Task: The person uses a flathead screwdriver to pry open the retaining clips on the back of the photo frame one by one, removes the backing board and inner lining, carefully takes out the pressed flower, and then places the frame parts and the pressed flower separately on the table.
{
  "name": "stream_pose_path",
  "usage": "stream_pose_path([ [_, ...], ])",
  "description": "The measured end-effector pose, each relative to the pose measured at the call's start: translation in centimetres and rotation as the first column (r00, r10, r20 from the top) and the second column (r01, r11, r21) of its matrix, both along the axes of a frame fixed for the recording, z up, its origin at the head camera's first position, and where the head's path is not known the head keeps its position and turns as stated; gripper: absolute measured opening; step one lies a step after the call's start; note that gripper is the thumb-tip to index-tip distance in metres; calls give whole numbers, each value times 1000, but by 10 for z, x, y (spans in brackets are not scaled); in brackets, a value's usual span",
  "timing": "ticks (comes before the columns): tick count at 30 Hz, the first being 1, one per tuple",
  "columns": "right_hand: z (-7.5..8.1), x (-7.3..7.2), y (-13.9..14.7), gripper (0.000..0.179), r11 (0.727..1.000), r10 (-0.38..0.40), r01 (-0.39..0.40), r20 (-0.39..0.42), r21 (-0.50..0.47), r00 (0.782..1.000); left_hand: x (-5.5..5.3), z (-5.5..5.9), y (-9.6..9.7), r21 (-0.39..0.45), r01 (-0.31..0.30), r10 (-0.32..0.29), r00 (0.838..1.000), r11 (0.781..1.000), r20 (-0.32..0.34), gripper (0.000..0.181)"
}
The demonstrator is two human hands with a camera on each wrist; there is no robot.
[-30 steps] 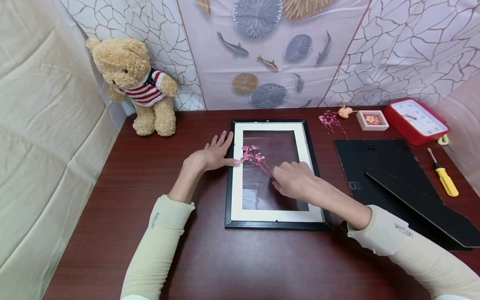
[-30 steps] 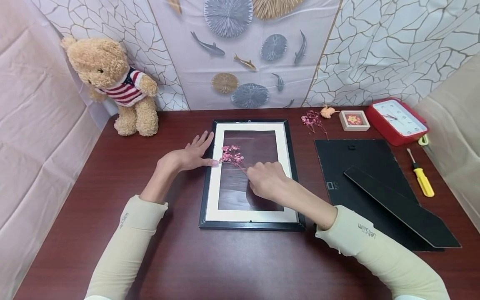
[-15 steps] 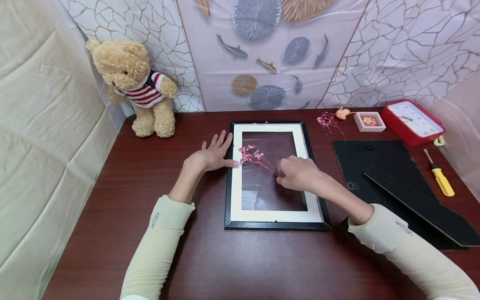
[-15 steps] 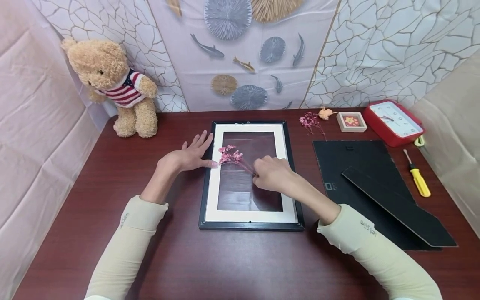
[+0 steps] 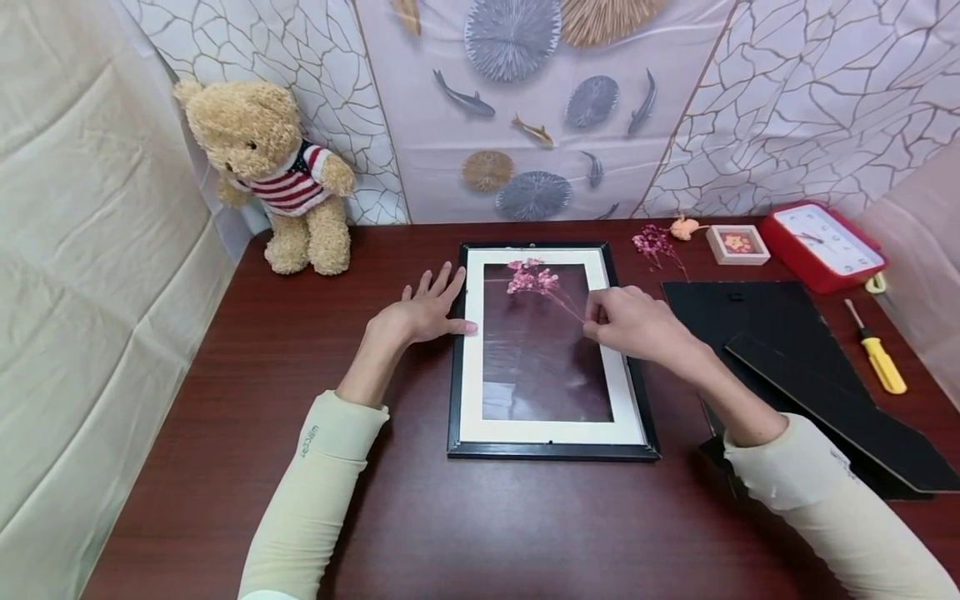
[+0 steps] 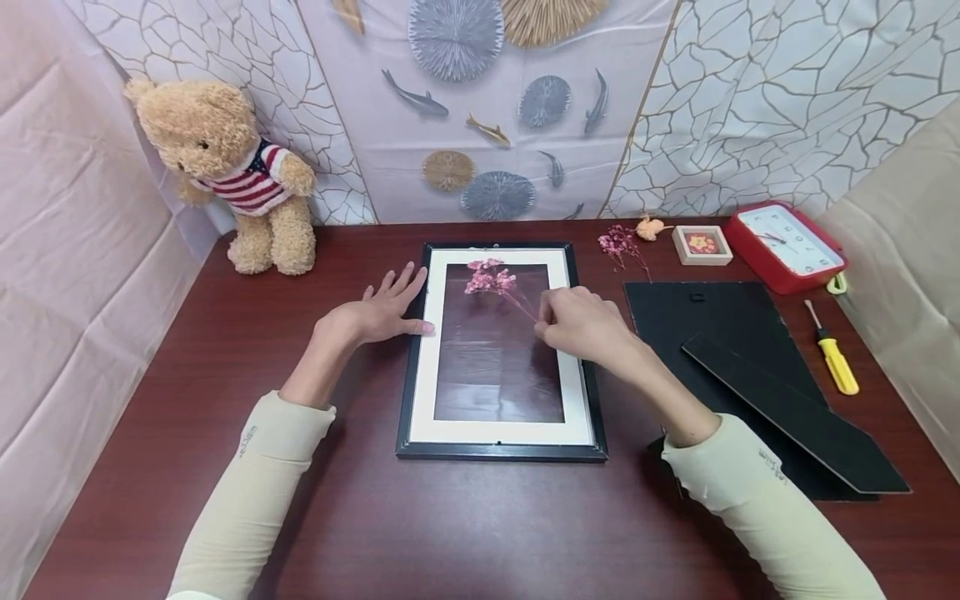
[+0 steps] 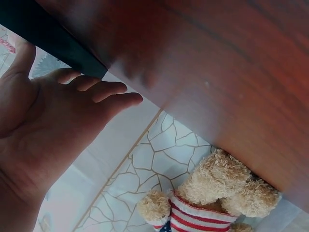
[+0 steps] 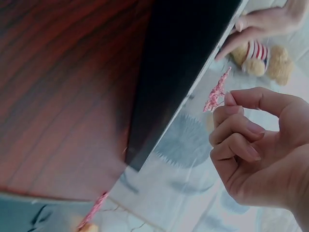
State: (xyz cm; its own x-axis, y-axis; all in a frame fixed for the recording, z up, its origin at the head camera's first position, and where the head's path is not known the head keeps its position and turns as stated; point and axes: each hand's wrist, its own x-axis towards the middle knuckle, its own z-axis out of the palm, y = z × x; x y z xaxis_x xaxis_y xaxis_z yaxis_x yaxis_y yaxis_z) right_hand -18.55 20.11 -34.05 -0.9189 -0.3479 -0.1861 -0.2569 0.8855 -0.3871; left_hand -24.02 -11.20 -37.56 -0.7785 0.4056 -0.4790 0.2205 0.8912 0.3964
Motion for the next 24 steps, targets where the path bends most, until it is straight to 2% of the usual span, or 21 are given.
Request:
stream_pose_path([
  [10, -7, -22, 40, 15, 992, -102, 98, -54, -77, 993, -1, -2, -3, 22, 9, -10, 1000, 1000, 7, 102],
  [12, -9, -29, 51, 16, 988, -134, 127, -73, -93, 988, -1, -1, -2, 27, 5, -5, 1000, 1000, 17, 101],
  [16, -13, -45, 74, 19, 972, -210, 197, -102, -126, 972, -5, -7, -2, 21, 8, -8, 1000, 1000, 14, 102],
  [23, -25, -62, 99, 24, 957, -274, 263, -84, -121, 958, -8, -13, -3, 25, 12, -12, 1000, 1000, 12, 103],
  [24, -28, -66, 102, 25, 956, -276, 265, -82, -127, 958, -6, -9, -3, 30, 9, -10, 1000, 1000, 16, 102],
])
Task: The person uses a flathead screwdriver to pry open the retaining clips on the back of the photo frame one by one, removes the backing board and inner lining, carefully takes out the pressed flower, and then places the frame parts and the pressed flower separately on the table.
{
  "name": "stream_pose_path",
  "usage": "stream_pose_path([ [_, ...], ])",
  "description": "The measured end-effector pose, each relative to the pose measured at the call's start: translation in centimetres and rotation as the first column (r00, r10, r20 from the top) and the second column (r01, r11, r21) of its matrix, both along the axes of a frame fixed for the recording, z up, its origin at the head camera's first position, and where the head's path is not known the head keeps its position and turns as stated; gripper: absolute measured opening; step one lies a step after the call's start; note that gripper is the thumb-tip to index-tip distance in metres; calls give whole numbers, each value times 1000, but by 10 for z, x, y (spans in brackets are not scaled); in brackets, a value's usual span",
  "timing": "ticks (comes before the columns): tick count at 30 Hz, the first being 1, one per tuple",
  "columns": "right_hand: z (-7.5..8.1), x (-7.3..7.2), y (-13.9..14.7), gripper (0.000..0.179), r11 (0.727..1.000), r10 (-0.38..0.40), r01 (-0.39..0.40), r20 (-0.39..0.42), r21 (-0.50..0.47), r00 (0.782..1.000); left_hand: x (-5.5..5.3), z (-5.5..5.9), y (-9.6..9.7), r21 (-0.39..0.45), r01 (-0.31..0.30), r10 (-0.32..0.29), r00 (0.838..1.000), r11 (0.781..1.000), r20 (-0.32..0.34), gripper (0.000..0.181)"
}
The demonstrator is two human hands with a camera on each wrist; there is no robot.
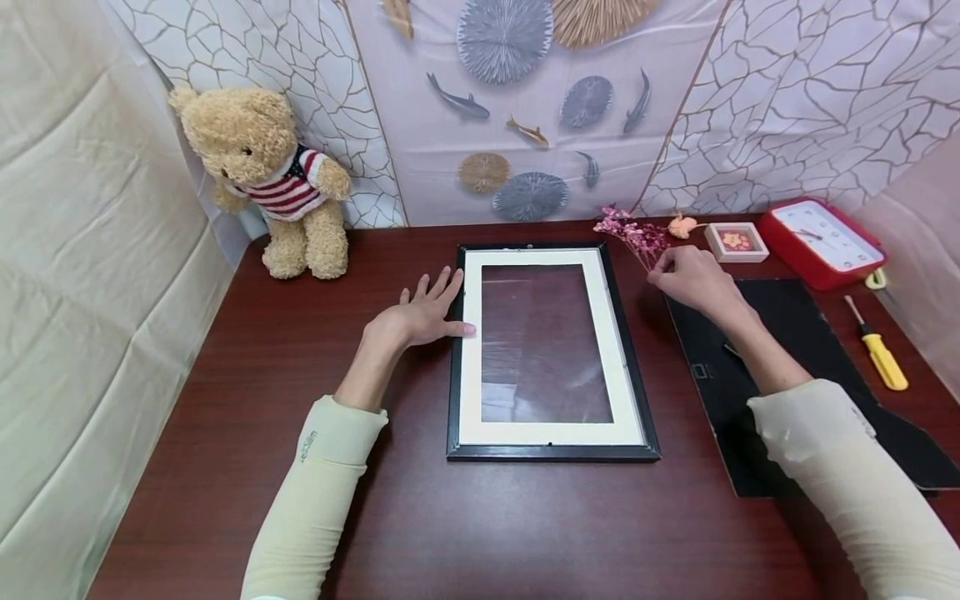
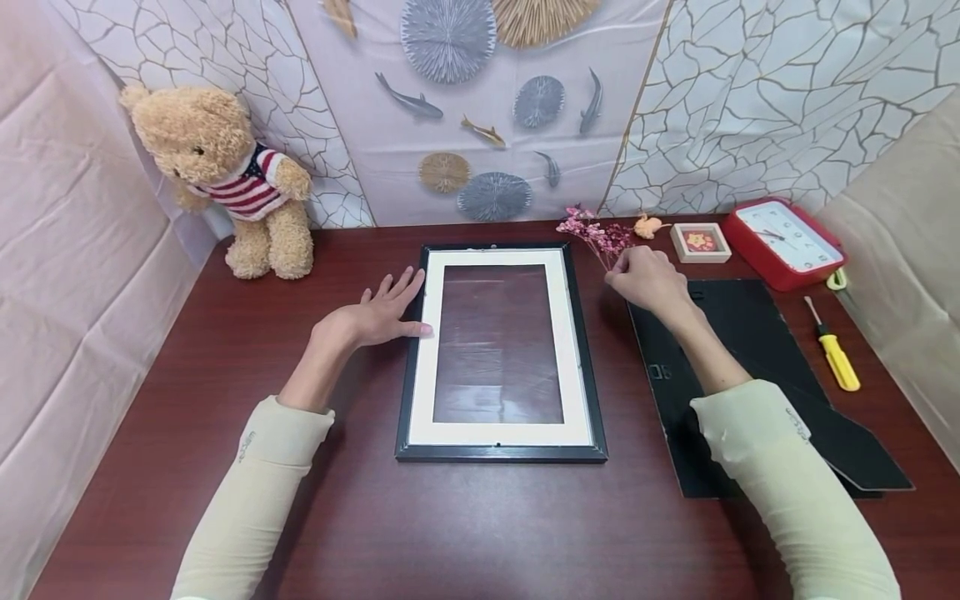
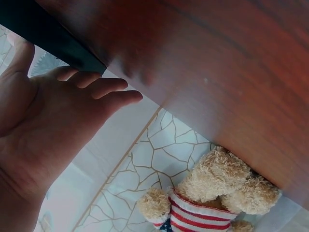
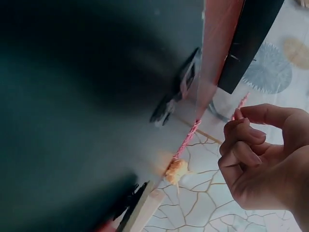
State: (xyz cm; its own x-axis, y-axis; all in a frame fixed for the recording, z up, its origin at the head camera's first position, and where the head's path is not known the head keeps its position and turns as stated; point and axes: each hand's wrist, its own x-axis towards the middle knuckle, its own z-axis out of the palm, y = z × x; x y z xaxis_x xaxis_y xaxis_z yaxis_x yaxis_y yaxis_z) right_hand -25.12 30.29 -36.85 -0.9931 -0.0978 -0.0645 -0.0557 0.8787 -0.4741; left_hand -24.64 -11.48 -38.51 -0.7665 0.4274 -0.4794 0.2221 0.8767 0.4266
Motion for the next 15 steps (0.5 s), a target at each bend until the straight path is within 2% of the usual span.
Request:
stream_pose_path([
  [2, -12, -12, 10, 26, 1000, 6, -6, 5, -8, 1000, -1, -2, -1, -1, 5, -5, 1000, 1000, -7, 102],
  [7, -71, -66, 49, 29, 999, 9, -11, 49, 34, 999, -3, -8, -2, -7, -1, 1, 1000, 1000, -13, 102],
  [9, -90, -83, 58, 32, 997, -2, -4, 82, 71, 997, -4, -9, -1, -12, -11, 11, 1000, 1000, -5, 103],
  [11, -93, -88, 57, 38, 996, 0, -10, 119, 85, 993, -5, -10, -1, -19, -16, 16, 1000, 1000, -7, 103],
  [15, -102, -98, 58, 48, 992, -18, -1, 153, 124, 988, 2, 1, 2, -6, -17, 18, 1000, 1000, 6, 101],
])
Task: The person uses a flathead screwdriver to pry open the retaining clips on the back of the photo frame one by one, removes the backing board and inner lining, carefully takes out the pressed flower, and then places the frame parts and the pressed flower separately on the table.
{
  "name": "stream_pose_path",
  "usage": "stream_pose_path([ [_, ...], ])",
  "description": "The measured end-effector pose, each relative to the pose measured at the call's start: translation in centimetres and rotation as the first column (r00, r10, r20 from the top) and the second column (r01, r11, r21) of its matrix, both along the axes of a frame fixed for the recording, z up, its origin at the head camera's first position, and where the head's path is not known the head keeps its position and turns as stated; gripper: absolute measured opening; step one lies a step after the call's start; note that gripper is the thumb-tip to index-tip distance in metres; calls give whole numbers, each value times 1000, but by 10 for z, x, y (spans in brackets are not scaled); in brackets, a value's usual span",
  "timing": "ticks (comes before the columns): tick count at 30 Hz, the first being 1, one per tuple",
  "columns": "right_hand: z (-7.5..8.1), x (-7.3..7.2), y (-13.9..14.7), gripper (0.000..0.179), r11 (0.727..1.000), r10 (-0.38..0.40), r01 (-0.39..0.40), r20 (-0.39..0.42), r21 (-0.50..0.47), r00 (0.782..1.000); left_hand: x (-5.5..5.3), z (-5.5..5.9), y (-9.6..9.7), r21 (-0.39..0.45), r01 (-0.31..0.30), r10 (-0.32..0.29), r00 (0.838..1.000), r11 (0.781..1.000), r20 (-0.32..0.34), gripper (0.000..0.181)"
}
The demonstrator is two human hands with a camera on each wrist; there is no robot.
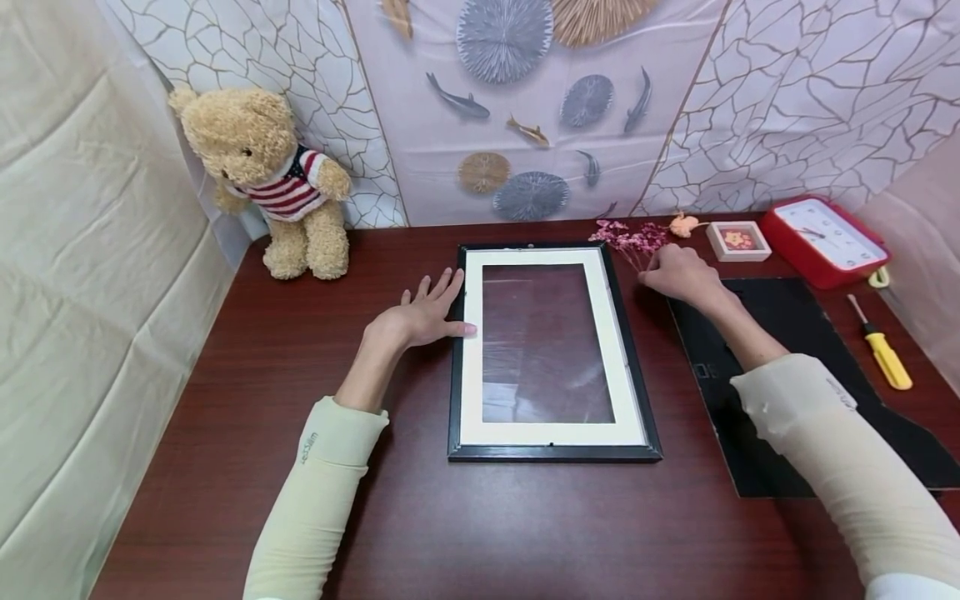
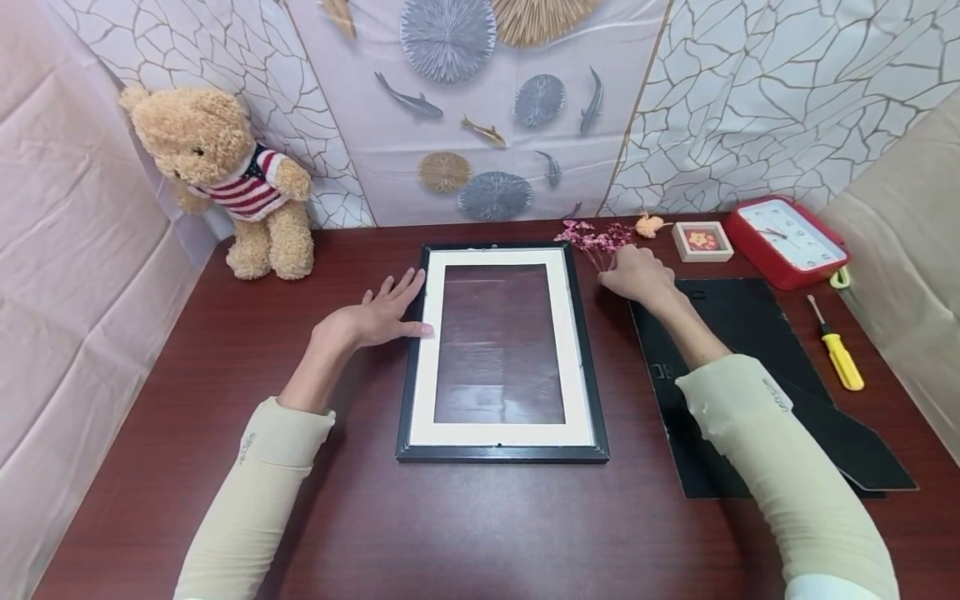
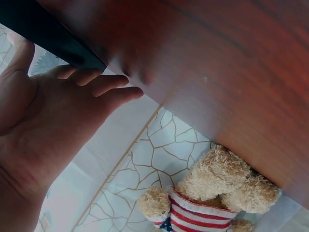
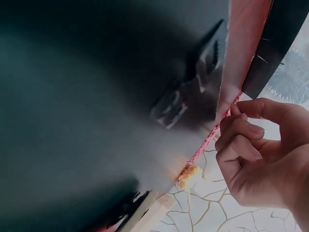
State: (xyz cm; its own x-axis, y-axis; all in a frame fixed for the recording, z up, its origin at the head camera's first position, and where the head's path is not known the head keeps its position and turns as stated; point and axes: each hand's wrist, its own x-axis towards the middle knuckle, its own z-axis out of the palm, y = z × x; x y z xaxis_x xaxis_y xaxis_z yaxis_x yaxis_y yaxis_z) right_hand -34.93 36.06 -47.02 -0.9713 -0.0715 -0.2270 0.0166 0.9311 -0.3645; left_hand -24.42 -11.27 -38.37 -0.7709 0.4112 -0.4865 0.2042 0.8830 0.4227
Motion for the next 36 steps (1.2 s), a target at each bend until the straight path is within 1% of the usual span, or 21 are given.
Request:
stream_pose_path([
  [2, -1, -3, -1, 49, 1000, 3, -3, 15, 1, 1000, 5, 8, 1, 8, 2, -2, 1000, 1000, 6, 100],
  [3, -5, -7, 2, 48, 1000, -3, 3, 13, 13, 1000, 2, 4, -1, 26, 5, -5, 1000, 1000, 6, 102],
  [5, -5, -9, 4, 47, 999, 33, -33, 28, -1, 999, 4, 6, -2, 28, 6, -6, 1000, 1000, 9, 102],
  [7, -1, -7, 5, 47, 997, 72, -72, 48, -8, 996, 4, 6, -1, 29, 11, -11, 1000, 1000, 6, 103],
  [8, 2, -4, 6, 47, 995, 96, -96, 51, -5, 994, 4, 6, 0, 31, 12, -12, 1000, 999, 8, 103],
  [9, 9, 1, 4, 47, 994, 112, -112, 53, 2, 992, 4, 7, 1, 31, 14, -15, 1000, 999, 9, 103],
  [10, 21, 11, -2, 46, 992, 124, -125, 54, 5, 991, 7, 13, 4, 17, 16, -16, 1000, 1000, 14, 101],
  [11, 36, 23, -11, 44, 991, 135, -135, 53, 8, 989, 7, 13, 5, 15, 19, -19, 1000, 1000, 14, 101],
  [13, 71, 53, -35, 39, 987, 160, -160, 46, 11, 986, 7, 15, 5, 16, 26, -26, 999, 1000, 20, 101],
  [15, 106, 87, -63, 35, 978, 210, -210, 29, -4, 977, 6, 14, 4, 20, 41, -41, 999, 999, 19, 101],
  [16, 121, 102, -76, 33, 971, 240, -240, 33, -23, 970, 5, 14, 3, 22, 51, -51, 999, 998, 16, 101],
  [17, 130, 113, -86, 30, 961, 275, -273, 37, -35, 961, 5, 13, 2, 23, 58, -59, 998, 998, 14, 101],
  [19, 142, 131, -100, 25, 940, 339, -335, 58, -61, 939, 4, 13, 2, 22, 73, -73, 997, 997, 13, 101],
  [21, 146, 142, -107, 21, 924, 381, -375, 101, -71, 919, 3, 14, 3, 8, 85, -85, 996, 996, 15, 103],
  [23, 144, 146, -112, 19, 912, 410, -403, 129, -73, 903, 5, 16, 4, -22, 83, -82, 996, 996, 19, 107],
  [26, 139, 149, -115, 18, 895, 445, -437, 138, -83, 885, 9, 16, 8, -62, 69, -68, 997, 996, 20, 112],
  [29, 134, 150, -118, 18, 878, 478, -467, 143, -102, 867, 14, 12, 14, -92, 35, -35, 999, 995, 4, 113],
  [31, 130, 149, -118, 17, 865, 501, -489, 147, -109, 853, 16, 4, 19, -107, 1, -3, 1000, 994, -17, 111],
  [33, 122, 144, -115, 17, 852, 523, -510, 139, -115, 841, 16, -9, 25, -137, -33, 26, 998, 990, -53, 109],
  [35, 105, 135, -105, 19, 835, 548, -538, 84, -117, 832, 17, -20, 32, -170, -71, 57, 994, 983, -89, 107],
  [36, 97, 130, -102, 20, 828, 557, -547, 70, -121, 827, 17, -25, 34, -182, -90, 71, 991, 979, -110, 106],
])
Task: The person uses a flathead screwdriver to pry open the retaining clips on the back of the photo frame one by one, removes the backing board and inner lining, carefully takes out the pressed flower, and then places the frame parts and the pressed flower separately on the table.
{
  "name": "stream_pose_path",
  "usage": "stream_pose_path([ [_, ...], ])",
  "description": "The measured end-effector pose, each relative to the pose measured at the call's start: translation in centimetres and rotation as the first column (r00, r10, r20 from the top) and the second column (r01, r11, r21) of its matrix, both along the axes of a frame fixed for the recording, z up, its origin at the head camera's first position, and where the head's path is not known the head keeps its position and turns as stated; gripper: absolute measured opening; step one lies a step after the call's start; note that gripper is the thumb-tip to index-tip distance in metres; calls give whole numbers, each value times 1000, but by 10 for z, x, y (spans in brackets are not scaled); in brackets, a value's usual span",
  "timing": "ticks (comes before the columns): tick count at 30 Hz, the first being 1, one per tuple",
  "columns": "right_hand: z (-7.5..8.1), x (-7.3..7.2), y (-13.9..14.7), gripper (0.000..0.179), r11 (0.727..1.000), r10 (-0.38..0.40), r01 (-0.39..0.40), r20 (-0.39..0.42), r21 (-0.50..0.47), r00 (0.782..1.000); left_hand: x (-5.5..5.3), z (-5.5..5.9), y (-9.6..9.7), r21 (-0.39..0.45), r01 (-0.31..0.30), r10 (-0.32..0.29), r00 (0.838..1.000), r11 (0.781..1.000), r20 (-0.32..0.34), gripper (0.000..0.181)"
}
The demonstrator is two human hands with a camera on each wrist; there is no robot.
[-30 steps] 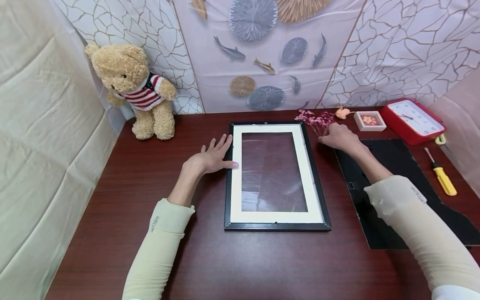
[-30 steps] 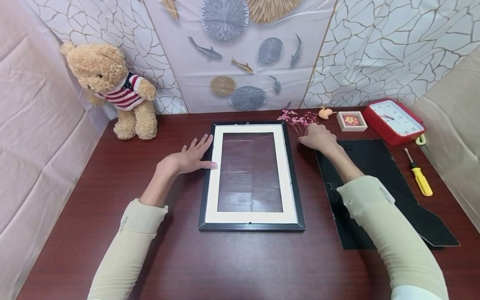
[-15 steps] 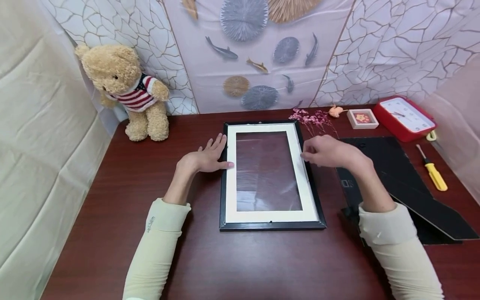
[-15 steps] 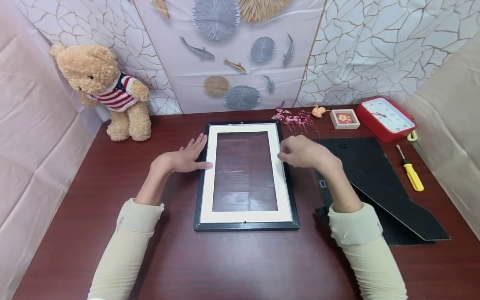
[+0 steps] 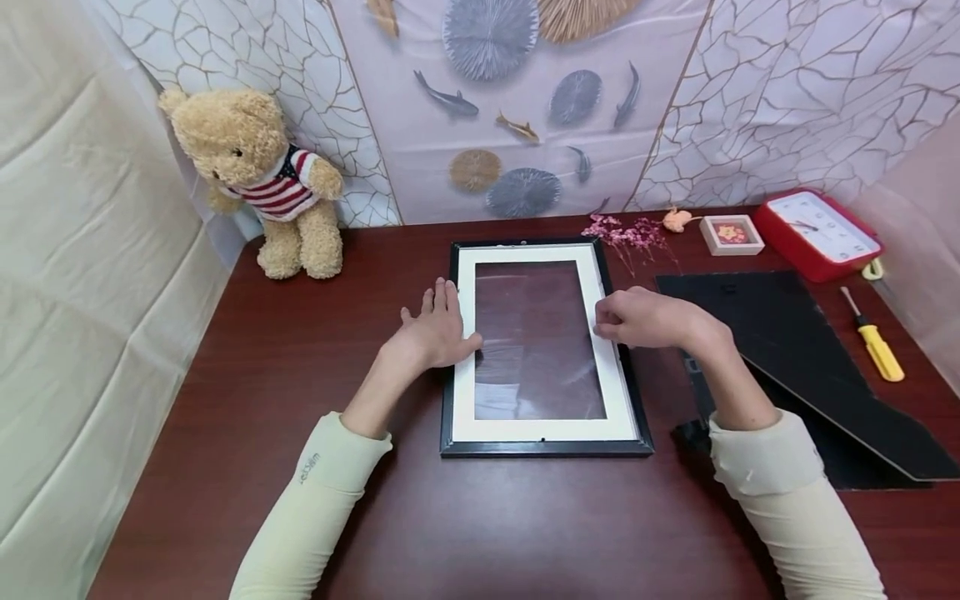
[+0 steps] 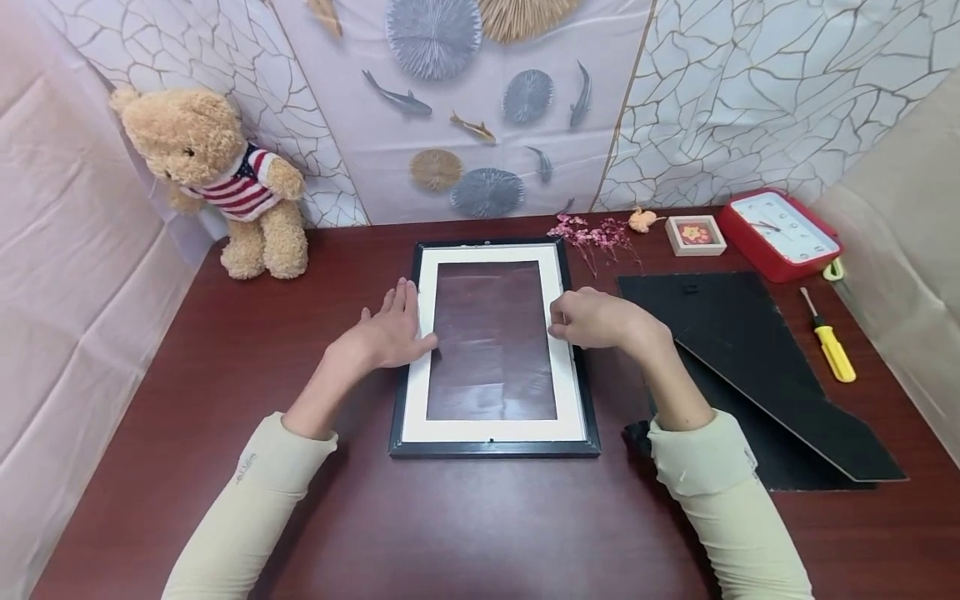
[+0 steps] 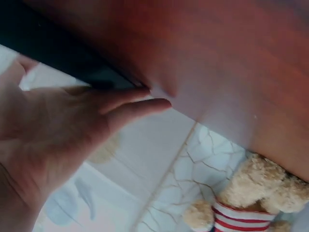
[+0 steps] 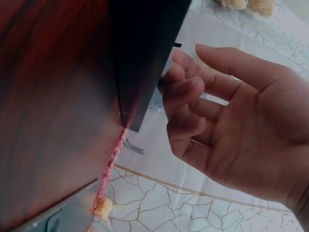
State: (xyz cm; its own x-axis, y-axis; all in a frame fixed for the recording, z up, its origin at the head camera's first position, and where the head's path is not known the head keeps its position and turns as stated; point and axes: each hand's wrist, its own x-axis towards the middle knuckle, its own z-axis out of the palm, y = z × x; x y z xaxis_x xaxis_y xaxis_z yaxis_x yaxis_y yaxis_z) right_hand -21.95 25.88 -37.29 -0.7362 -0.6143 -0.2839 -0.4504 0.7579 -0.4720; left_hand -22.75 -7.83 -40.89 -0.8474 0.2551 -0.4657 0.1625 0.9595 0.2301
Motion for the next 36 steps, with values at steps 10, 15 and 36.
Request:
stream_pose_path([
  [10, -54, -30, 15, 21, 998, -60, 60, -64, 9, 996, 33, 14, 30, -161, 11, -73, 921, 987, -384, 66],
  [15, 0, 0, -12, 19, 991, -129, 128, 24, 29, 991, 50, 27, 47, -173, 18, -107, 847, 985, -521, 26],
  [36, 26, 16, -15, 26, 967, -255, 255, 40, 4, 966, 55, 26, 58, -230, -4, -145, 768, 973, -624, 26],
])
